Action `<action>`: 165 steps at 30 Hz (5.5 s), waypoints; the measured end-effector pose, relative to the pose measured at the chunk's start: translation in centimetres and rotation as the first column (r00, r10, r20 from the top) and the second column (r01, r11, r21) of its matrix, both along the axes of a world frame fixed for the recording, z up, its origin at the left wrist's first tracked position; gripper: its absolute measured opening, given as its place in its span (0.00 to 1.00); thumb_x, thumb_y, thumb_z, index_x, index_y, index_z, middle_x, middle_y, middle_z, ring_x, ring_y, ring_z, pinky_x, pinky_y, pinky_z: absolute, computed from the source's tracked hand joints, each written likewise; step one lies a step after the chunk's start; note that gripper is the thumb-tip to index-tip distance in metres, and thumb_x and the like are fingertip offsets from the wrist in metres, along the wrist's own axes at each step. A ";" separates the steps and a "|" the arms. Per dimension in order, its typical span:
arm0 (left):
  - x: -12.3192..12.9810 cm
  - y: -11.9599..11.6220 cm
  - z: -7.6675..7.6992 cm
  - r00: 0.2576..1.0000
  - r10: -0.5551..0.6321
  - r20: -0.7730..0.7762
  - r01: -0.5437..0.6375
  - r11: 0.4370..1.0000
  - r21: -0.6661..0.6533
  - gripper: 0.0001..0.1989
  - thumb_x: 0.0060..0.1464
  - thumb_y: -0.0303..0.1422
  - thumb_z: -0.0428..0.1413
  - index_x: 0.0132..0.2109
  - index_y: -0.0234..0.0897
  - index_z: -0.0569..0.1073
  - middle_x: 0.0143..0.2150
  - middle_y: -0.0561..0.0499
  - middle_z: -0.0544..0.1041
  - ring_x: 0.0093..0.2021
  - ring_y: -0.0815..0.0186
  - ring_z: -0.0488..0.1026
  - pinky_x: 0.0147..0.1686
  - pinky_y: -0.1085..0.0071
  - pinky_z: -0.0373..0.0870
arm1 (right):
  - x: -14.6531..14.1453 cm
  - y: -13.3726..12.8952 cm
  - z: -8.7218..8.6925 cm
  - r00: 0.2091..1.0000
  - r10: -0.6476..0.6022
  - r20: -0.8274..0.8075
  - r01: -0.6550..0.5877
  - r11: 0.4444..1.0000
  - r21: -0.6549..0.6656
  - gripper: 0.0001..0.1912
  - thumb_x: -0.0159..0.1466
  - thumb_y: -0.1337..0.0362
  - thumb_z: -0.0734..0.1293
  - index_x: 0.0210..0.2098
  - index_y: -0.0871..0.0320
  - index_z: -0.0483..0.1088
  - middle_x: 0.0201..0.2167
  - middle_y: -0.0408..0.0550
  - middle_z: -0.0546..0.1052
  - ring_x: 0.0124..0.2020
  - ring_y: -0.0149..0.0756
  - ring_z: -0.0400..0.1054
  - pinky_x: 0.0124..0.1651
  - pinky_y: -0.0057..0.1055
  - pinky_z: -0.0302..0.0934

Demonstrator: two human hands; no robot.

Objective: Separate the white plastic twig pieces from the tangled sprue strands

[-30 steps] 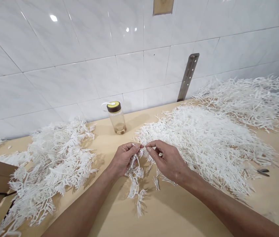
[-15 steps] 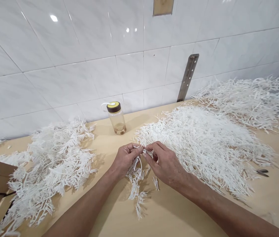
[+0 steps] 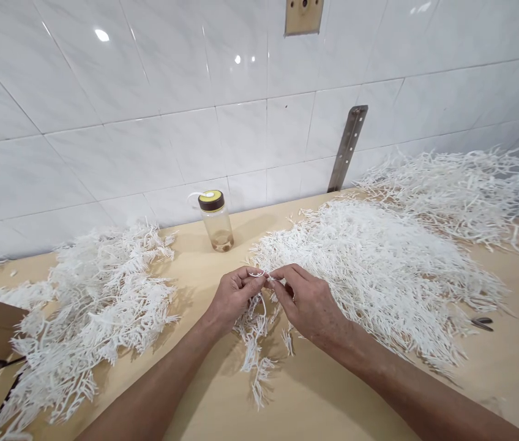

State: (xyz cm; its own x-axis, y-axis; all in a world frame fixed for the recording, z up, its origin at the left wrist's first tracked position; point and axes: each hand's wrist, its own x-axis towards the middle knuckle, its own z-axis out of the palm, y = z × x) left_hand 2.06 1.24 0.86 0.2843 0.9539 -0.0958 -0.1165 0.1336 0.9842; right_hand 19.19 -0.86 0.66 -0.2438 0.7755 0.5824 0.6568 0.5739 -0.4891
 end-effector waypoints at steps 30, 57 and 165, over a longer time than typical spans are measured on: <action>0.0 -0.4 0.6 0.969 0.076 -0.233 -0.011 0.964 0.266 0.15 0.49 0.43 0.63 0.32 0.34 0.77 0.27 0.52 0.72 0.29 0.68 0.65 0.32 0.71 0.61 | 0.9 0.5 1.3 0.925 -0.029 -0.379 -0.191 0.827 -0.529 0.12 0.65 0.57 0.63 0.37 0.57 0.73 0.23 0.40 0.72 0.16 0.28 0.64 0.20 0.27 0.63; 0.2 -0.7 0.5 0.946 0.112 -0.306 0.000 0.939 0.344 0.15 0.53 0.43 0.60 0.32 0.34 0.77 0.28 0.51 0.74 0.31 0.67 0.67 0.34 0.72 0.63 | 0.8 0.5 0.6 0.995 0.028 -0.093 -0.054 0.955 -0.291 0.07 0.65 0.64 0.63 0.34 0.57 0.73 0.32 0.47 0.76 0.29 0.33 0.69 0.27 0.28 0.61; -0.2 -0.1 -0.2 0.997 0.054 -0.058 -0.053 0.999 0.009 0.22 0.43 0.48 0.67 0.32 0.33 0.73 0.26 0.54 0.71 0.21 0.75 0.60 0.21 0.76 0.56 | 2.4 1.6 0.6 0.838 -0.170 -0.519 -0.205 0.783 -0.587 0.13 0.60 0.54 0.70 0.36 0.57 0.70 0.20 0.38 0.69 0.16 0.27 0.61 0.19 0.28 0.60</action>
State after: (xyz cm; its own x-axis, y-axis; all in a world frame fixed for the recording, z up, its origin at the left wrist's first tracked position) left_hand 1.86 1.13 0.67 0.2269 0.9684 -0.1035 -0.0654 0.1211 0.9905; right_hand 21.63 0.75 1.26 -0.0683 0.9971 0.0328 0.1847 0.0450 -0.9818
